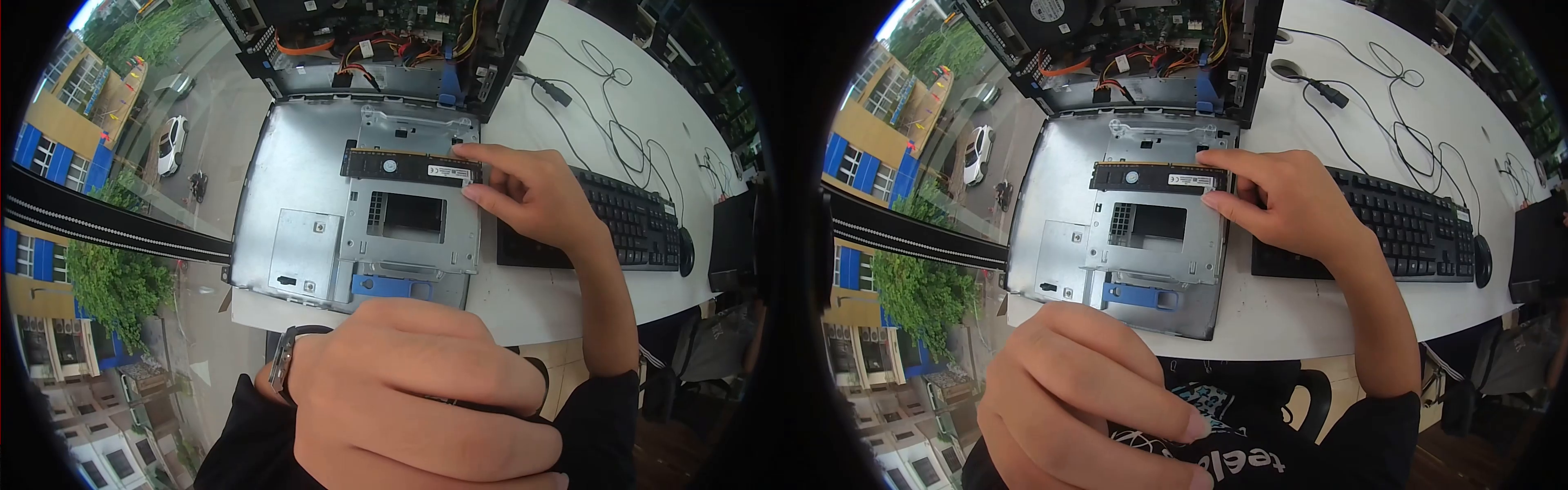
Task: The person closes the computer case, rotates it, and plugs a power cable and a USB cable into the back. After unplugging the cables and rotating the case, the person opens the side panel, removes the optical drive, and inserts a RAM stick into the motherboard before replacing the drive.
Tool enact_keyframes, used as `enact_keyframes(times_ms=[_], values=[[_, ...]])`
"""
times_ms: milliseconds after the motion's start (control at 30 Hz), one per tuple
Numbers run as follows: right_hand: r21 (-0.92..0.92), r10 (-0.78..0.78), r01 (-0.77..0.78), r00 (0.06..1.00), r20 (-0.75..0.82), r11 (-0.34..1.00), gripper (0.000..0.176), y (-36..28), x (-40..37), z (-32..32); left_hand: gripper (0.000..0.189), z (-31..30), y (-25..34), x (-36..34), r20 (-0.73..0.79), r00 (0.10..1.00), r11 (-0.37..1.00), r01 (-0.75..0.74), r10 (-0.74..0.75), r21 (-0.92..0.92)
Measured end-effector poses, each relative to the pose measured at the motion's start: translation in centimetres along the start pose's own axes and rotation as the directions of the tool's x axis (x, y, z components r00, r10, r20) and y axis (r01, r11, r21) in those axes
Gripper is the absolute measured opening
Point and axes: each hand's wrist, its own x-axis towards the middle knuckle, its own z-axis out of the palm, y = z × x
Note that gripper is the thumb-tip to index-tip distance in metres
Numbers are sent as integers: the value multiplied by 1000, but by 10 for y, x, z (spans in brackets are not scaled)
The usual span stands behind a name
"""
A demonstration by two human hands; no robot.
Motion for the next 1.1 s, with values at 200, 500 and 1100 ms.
enact_keyframes(times_ms=[200,500,1100], values=[[25,4,-4,1000,5,1000,38,1,0,1,37,32,-3,-10,-267,963,998,-3,18,56],[16,-11,11,1000,-9,1000,37,3,0,2,17,-10,15,-1,81,974,974,206,-214,89],[55,-208,218,966,-150,974,36,5,-1,0,44,-43,5,-33,581,386,660,108,-717,743]])
